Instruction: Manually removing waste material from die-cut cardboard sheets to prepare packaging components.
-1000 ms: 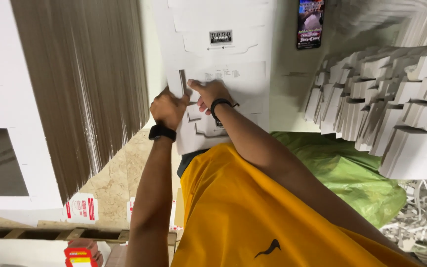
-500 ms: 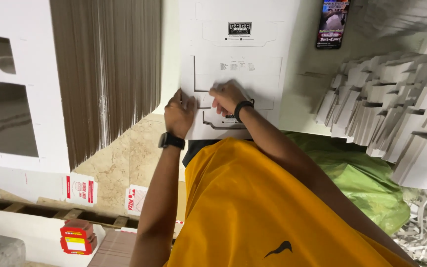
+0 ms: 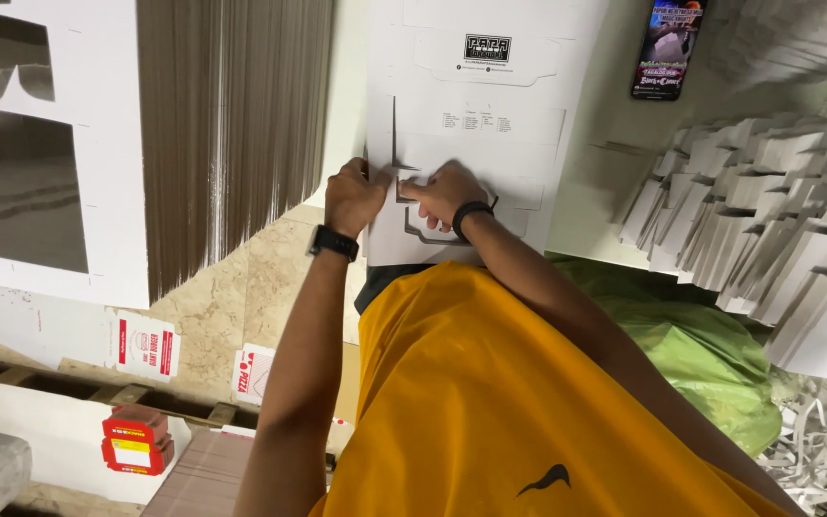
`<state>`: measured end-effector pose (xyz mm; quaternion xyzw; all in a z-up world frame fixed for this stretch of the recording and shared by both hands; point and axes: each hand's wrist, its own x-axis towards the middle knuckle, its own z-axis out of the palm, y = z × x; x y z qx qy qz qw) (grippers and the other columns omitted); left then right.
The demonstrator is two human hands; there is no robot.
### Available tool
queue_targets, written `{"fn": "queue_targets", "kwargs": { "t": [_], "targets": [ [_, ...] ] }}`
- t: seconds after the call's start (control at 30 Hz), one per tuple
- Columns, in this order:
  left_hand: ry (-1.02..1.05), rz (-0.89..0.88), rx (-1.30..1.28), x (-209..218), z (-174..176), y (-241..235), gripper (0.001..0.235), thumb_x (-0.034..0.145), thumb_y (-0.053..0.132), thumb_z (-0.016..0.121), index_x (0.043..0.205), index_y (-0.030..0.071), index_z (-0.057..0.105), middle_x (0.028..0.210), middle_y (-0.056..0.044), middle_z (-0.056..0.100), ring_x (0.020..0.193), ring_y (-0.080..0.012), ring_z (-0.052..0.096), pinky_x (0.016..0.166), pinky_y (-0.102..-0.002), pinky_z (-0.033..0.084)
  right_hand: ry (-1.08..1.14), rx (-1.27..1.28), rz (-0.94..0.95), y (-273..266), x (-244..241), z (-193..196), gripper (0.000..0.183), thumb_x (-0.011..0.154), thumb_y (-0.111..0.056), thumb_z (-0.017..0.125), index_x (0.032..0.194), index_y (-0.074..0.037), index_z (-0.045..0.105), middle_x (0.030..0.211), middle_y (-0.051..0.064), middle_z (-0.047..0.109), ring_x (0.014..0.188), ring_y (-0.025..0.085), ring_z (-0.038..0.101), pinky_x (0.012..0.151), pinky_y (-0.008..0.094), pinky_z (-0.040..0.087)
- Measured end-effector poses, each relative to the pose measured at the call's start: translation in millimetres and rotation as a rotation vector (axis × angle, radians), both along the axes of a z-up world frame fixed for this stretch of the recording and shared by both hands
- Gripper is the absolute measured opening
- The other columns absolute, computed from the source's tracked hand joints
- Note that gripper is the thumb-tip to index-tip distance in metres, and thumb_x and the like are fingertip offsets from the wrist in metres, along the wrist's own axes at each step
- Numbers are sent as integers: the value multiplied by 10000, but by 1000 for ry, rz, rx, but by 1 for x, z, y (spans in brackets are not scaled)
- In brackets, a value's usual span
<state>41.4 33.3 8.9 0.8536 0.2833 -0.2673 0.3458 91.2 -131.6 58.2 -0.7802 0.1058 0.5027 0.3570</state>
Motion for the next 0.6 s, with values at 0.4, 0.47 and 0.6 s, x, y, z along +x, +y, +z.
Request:
{"fn": "queue_targets", "kwargs": {
  "t": [0.4, 0.47, 0.6],
  "targets": [
    [-207, -282, 877, -7, -39, -83, 64, 686, 199, 729, 719, 250, 710, 694, -67, 695, 705, -308, 707, 576, -425, 554, -102, -154, 190, 5, -11, -43, 221, 737, -285, 749, 596, -120, 706, 431, 15, 613, 393, 196, 644, 441, 311, 500],
    [-231, -328, 794, -8, -31, -71, 89, 702, 218, 728, 774, 269, 713, 688, -32, 686, 686, -286, 705, 574, -419, 567, -97, -142, 208, 1, -3, -40, 199, 770, -285, 738, 681, -109, 718, 464, 13, 635, 424, 196, 660, 484, 303, 517],
    [-56, -241, 255, 5, 13, -25, 338, 857, 355, 623, 1123, 150, 654, 899, -160, 765, 865, -407, 758, 758, -534, 614, -8, -14, 129, -5, 7, 1, 326, 782, -423, 707, 655, -125, 745, 527, 55, 684, 410, 157, 631, 474, 256, 480]
  ]
}}
